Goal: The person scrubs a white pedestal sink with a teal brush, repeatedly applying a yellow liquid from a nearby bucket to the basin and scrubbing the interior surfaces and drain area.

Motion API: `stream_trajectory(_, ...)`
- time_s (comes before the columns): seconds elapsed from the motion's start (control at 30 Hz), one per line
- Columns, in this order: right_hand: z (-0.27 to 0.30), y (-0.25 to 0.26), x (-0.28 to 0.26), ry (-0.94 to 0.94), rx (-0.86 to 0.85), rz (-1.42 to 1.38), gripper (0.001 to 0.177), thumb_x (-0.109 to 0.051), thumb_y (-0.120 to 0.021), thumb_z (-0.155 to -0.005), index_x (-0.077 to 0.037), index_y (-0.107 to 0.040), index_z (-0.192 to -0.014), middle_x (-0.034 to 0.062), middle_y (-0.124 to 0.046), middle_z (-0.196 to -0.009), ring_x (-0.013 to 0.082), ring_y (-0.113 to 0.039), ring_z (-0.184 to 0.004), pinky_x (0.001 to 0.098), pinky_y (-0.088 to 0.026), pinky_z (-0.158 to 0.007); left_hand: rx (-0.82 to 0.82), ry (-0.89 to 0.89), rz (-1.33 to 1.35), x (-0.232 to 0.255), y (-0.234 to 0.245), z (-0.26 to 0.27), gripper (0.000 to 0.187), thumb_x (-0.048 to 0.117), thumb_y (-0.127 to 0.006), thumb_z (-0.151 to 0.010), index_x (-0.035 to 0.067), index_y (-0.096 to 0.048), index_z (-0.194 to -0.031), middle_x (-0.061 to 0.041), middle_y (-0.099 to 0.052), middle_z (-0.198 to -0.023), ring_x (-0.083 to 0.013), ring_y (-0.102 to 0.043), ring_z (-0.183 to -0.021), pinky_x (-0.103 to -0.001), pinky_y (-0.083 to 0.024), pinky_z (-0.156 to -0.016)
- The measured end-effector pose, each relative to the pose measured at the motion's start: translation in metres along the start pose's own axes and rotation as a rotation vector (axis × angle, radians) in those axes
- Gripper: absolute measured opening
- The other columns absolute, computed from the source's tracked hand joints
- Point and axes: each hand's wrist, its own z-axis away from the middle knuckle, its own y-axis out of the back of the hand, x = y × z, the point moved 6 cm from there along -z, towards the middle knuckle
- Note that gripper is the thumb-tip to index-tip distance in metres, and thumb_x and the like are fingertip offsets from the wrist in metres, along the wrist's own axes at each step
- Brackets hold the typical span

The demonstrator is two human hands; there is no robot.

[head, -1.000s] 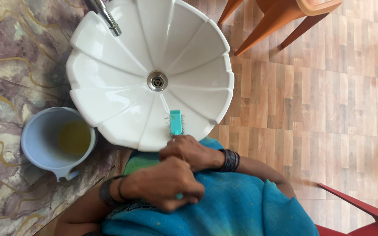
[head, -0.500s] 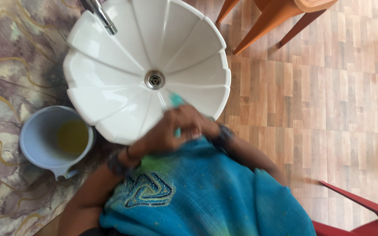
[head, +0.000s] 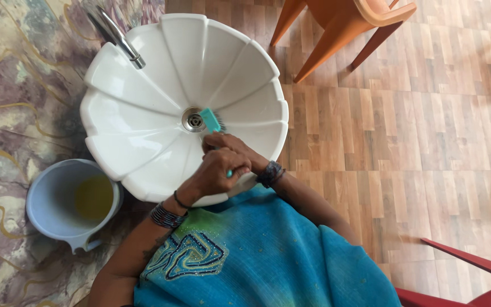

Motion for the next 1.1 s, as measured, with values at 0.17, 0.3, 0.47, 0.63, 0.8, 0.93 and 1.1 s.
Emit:
stream_trajectory(0.17, 0.068, 0.008, -0.029, -0.054, -0.02, 0.559, 0.021, -0.032, -0.064, -0.093, -0.012, -0.061, -0.092, 0.012, -0.062, -0.077, 0.0284, -0.062, -0.082, 0.0432, -0.046, -0.09, -0.155, -0.289, 0.23, 0.057, -0.019, 0.019, 0.013, 0.006, -0.065, -0.079, 0.012, -0.071, -0.09, -0.004, -0.072, -0.081, -0.0229, -0.067, -0.077, -0.037, -0.051, -0.081)
stream_trajectory(0.3, 0.087, 0.006, -0.024, -0.092, 0.028, 0.522, 0.022, -0.032, -0.064, -0.096, -0.012, -0.059, -0.089, 0.0084, -0.065, -0.079, 0.0255, -0.063, -0.085, 0.0437, -0.046, -0.105, -0.284, -0.315, 0.104, 0.064, -0.039, 0.024, 0.005, 0.007, -0.07, -0.087, 0.008, -0.071, -0.091, -0.007, -0.068, -0.077, -0.0259, -0.065, -0.074, -0.039, -0.048, -0.078)
stream_trajectory(0.47, 0.048, 0.007, 0.02, 0.272, 0.258, 0.02, 0.043, -0.022, -0.055, -0.099, 0.002, -0.051, -0.135, 0.0283, -0.048, -0.141, 0.043, -0.041, -0.135, 0.05, -0.029, -0.119, -0.066, -0.101, -0.08, -0.008, -0.023, 0.011, 0.009, 0.007, -0.069, -0.085, 0.007, -0.072, -0.093, -0.011, -0.068, -0.08, -0.026, -0.066, -0.076, -0.039, -0.05, -0.074)
stream_trajectory(0.63, 0.038, 0.013, 0.012, 0.359, 0.139, 0.16, 0.028, -0.023, -0.051, -0.104, -0.008, -0.061, -0.126, 0.0128, -0.067, -0.123, 0.0296, -0.062, -0.124, 0.0474, -0.028, -0.129, -0.085, -0.036, -0.083, -0.002, -0.019, 0.009, 0.003, 0.011, -0.072, -0.088, 0.008, -0.073, -0.088, -0.011, -0.066, -0.073, -0.028, -0.064, -0.074, -0.043, -0.05, -0.073)
stream_trajectory(0.8, 0.068, 0.036, 0.014, -0.165, -0.033, 0.614, 0.024, -0.034, -0.059, -0.1, -0.011, -0.064, -0.107, 0.0084, -0.069, -0.095, 0.0259, -0.068, -0.101, 0.0399, -0.048, -0.112, -0.096, -0.288, 0.125, 0.039, -0.017, -0.004, 0.005, 0.011, -0.069, -0.093, 0.007, -0.069, -0.094, -0.009, -0.067, -0.082, -0.0277, -0.064, -0.081, -0.042, -0.05, -0.079)
stream_trajectory(0.93, 0.065, 0.042, -0.007, 0.285, 0.233, 0.493, 0.03, -0.028, -0.062, -0.099, -0.005, -0.061, -0.119, 0.0134, -0.069, -0.11, 0.0292, -0.065, -0.109, 0.0485, -0.042, -0.113, -0.114, -0.317, 0.001, 0.024, -0.032, -0.013, 0.004, 0.009, -0.066, -0.087, 0.007, -0.069, -0.09, -0.01, -0.068, -0.08, -0.0282, -0.063, -0.077, -0.042, -0.05, -0.077)
stream_trajectory(1.1, 0.033, 0.023, 0.012, 0.332, 0.13, 0.058, 0.029, -0.02, -0.051, -0.103, -0.005, -0.06, -0.126, 0.0166, -0.067, -0.12, 0.0309, -0.062, -0.124, 0.0524, -0.029, -0.128, -0.105, -0.032, -0.138, -0.016, -0.026, -0.004, 0.006, 0.01, -0.067, -0.087, 0.006, -0.069, -0.084, -0.015, -0.064, -0.071, -0.0286, -0.063, -0.07, -0.043, -0.047, -0.067)
